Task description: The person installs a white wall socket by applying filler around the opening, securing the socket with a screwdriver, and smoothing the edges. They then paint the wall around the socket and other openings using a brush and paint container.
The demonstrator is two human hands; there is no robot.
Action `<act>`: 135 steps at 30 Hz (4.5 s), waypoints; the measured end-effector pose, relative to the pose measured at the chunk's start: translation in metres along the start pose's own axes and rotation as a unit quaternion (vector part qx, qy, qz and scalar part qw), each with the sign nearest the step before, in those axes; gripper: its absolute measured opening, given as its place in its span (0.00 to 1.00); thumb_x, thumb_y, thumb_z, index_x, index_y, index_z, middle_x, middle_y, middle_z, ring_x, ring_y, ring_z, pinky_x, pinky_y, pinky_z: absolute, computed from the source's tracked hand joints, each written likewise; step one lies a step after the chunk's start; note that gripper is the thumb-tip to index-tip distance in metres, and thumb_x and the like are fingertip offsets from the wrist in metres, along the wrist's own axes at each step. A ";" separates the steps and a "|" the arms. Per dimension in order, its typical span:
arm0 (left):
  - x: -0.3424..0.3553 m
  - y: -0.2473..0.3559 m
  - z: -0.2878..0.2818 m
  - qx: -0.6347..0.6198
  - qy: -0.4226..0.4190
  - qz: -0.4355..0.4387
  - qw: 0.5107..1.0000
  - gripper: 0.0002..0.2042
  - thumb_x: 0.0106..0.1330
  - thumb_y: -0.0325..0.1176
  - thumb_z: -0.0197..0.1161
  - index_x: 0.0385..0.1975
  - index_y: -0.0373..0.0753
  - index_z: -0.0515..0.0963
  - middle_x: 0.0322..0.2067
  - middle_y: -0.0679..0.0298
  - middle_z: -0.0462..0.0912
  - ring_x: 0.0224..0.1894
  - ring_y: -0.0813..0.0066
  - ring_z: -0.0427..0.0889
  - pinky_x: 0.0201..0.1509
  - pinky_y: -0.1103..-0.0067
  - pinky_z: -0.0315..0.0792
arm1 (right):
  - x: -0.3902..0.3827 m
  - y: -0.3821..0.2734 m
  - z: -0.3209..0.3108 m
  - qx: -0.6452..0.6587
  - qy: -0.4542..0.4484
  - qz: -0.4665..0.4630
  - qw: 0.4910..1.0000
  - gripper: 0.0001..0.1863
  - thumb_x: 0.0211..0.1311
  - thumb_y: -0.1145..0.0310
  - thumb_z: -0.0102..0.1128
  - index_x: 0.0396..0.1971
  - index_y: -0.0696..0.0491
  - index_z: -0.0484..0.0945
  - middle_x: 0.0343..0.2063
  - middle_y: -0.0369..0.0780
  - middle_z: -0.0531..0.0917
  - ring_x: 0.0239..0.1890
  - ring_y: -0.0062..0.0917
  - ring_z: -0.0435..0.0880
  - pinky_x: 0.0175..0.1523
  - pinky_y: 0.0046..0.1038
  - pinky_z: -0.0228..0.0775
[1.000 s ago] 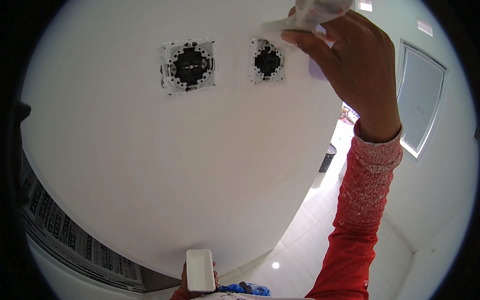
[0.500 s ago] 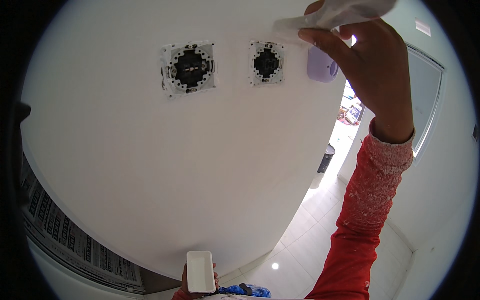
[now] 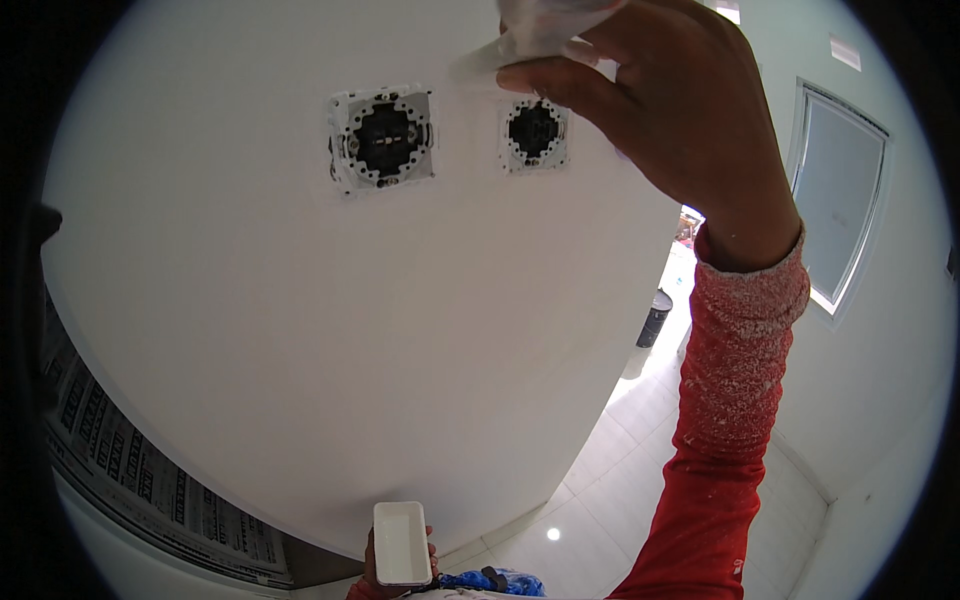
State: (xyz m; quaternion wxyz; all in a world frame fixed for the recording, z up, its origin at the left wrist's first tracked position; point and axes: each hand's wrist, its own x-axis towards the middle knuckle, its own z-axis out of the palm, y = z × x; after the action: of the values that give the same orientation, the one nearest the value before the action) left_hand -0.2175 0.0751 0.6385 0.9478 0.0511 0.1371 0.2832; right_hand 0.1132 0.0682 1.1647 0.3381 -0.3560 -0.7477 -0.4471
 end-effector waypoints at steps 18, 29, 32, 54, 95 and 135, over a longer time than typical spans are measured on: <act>0.001 -0.006 0.013 0.008 0.077 0.045 0.996 0.37 0.67 0.68 0.51 0.63 0.41 0.72 0.41 0.57 0.85 0.39 0.59 0.86 0.40 0.61 0.83 | -0.059 0.009 -0.022 -0.004 0.249 0.037 0.968 0.15 0.62 0.72 0.70 0.49 0.55 0.85 0.37 0.40 0.88 0.31 0.23 0.86 0.36 0.21 0.79; 0.013 -0.013 0.014 0.025 0.051 0.042 0.998 0.37 0.68 0.68 0.50 0.64 0.41 0.71 0.48 0.57 0.83 0.43 0.58 0.86 0.42 0.59 0.83 | -0.133 0.000 0.019 0.188 0.394 0.246 0.865 0.22 0.69 0.67 0.60 0.58 0.62 0.72 0.53 0.46 0.80 0.37 0.31 0.88 0.29 0.23 0.82; 0.016 -0.019 0.019 0.041 0.066 0.056 0.995 0.38 0.67 0.68 0.50 0.64 0.41 0.70 0.48 0.57 0.83 0.43 0.57 0.86 0.42 0.59 0.83 | -0.126 0.009 0.040 0.179 0.381 0.249 0.872 0.26 0.66 0.69 0.66 0.63 0.56 0.72 0.42 0.43 0.84 0.31 0.23 0.86 0.31 0.21 0.82; 0.055 -0.080 0.013 -0.020 -0.015 0.080 0.997 0.38 0.67 0.68 0.51 0.64 0.39 0.71 0.48 0.53 0.84 0.42 0.54 0.87 0.40 0.56 0.84 | -0.159 0.027 0.068 0.130 0.298 0.122 0.938 0.29 0.54 0.77 0.70 0.59 0.60 0.77 0.46 0.49 0.87 0.40 0.29 0.88 0.45 0.28 0.82; 0.026 -0.036 0.021 0.006 -0.016 -0.021 1.000 0.49 0.62 0.75 0.47 0.67 0.31 0.63 0.45 0.44 0.79 0.43 0.48 0.82 0.51 0.52 0.77 | -0.177 -0.041 0.121 0.033 0.421 0.212 0.881 0.22 0.52 0.73 0.78 0.48 0.59 0.81 0.30 0.42 0.83 0.26 0.27 0.82 0.28 0.24 0.74; 0.012 -0.011 -0.010 -0.029 -0.092 -0.032 0.995 0.50 0.61 0.73 0.53 0.70 0.34 0.59 0.50 0.45 0.77 0.49 0.49 0.79 0.57 0.52 0.73 | -0.126 -0.088 0.129 -0.008 0.395 0.269 0.878 0.19 0.50 0.75 0.79 0.43 0.58 0.83 0.27 0.41 0.82 0.22 0.23 0.79 0.25 0.22 0.71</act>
State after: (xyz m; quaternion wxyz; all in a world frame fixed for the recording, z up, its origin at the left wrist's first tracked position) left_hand -0.2052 0.0727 0.6241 0.9660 0.0451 0.0425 0.2511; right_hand 0.0810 0.1261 0.9755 0.7098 -0.3403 -0.4238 -0.4480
